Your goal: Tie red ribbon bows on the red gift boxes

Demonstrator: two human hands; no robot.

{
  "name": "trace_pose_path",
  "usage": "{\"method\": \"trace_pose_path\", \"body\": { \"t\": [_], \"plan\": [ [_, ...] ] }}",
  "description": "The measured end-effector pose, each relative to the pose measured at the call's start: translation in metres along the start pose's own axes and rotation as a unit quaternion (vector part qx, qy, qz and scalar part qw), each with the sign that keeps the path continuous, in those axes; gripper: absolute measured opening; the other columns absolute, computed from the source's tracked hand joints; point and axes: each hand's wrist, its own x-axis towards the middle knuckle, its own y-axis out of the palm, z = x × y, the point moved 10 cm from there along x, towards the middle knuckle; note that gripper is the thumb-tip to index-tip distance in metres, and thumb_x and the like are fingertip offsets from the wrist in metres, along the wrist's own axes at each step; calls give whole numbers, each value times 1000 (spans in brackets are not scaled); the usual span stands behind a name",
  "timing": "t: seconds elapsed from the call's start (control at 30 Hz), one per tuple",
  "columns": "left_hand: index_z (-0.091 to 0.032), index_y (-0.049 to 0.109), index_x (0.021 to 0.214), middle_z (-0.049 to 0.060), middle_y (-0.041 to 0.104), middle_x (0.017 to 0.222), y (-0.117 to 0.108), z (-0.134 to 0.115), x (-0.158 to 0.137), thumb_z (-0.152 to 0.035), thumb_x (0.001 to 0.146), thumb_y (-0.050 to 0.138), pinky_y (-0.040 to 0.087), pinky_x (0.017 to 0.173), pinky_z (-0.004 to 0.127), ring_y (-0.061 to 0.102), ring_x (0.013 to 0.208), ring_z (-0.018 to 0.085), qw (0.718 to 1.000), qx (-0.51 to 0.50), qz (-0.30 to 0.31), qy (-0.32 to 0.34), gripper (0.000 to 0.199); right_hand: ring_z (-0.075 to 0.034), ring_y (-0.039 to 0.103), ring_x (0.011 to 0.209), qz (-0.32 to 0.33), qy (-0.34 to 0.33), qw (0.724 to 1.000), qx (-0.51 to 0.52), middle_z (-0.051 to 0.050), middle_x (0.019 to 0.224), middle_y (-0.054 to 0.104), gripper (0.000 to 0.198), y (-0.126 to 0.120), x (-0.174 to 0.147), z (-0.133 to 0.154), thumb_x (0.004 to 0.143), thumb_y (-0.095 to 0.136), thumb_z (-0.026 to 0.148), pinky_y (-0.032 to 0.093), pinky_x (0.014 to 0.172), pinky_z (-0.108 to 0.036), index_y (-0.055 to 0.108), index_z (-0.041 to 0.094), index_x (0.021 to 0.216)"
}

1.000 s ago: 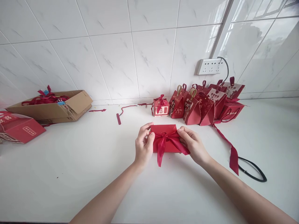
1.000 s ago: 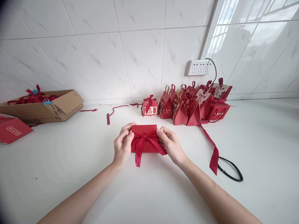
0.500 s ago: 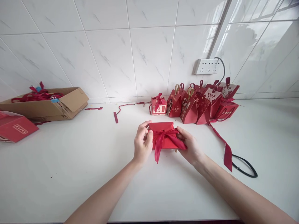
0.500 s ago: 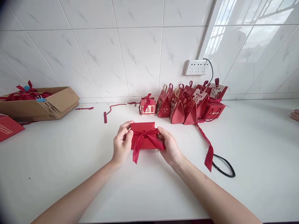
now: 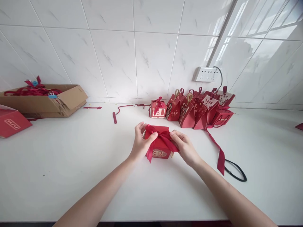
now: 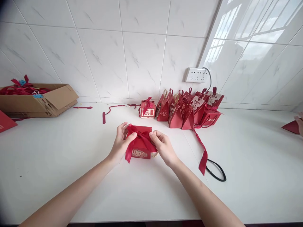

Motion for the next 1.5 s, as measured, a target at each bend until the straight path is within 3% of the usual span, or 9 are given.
{"method": "trace_pose_path", "body": {
  "t": [0.2,0.3,0.4,0.6,0.77,1.0,1.13,1.3,1.5],
  "plan": [
    [-27,38,123,7,59,119,21,5,-9,-26,76,63,52,85,40,60,109,25,990,-33,93,-105,53,-9,36,48,-44,16,999,-6,5,53,40,46,-15,3,-5,78,54,63,33,47,-23,47,19,66],
    [-26,36,119,5,62,108,20,2,-11,-26,77,62,53,81,38,64,98,22,991,-23,85,-100,49,-13,49,55,13,24,997,-74,1,61,52,47,-8,0,4,77,54,64,42,55,-27,54,17,71],
    [-27,33,116,6,60,110,17,2,-12,-28,75,65,53,81,38,63,98,22,992,-10,94,-89,52,-15,57,64,76,20,986,-151,-1,75,60,35,3,-7,15,72,68,50,47,60,-28,60,18,85],
    [-29,31,110,4,57,111,25,4,-16,-27,62,78,53,81,40,62,99,22,970,-63,189,-139,67,-14,57,59,79,10,978,-191,-2,76,62,26,2,-8,19,76,65,43,48,53,-28,61,18,83],
    [-26,32,100,1,58,97,11,-6,-8,-34,68,72,51,80,36,62,91,18,992,30,94,-79,52,-12,54,56,45,-19,978,-205,1,68,57,28,-1,-5,22,72,68,44,45,50,-25,56,19,72],
    [-24,34,100,12,41,131,-3,-21,-4,-33,65,75,44,93,38,49,119,24,990,136,-5,33,55,-13,52,59,29,17,939,-343,1,64,60,26,-10,-10,20,77,64,42,37,50,-24,57,20,65],
    [-25,32,100,9,45,125,-3,-21,-2,-34,66,73,46,87,36,56,108,21,990,137,-3,31,54,-9,39,48,81,58,932,-349,2,54,53,37,-4,-14,11,76,62,47,27,45,-24,50,19,56],
    [-24,31,96,3,55,102,-6,-23,0,-32,67,72,47,81,34,59,97,19,989,145,-13,28,51,-10,44,48,125,101,945,-286,1,52,59,36,9,-14,-3,78,61,46,31,49,-25,51,19,56],
    [-23,31,96,4,54,102,-9,-19,3,-33,65,73,47,79,35,58,97,20,989,147,-24,2,53,-10,46,49,131,124,944,-278,-1,53,63,31,11,-13,-11,74,65,41,32,50,-25,55,18,56]
  ]
}}
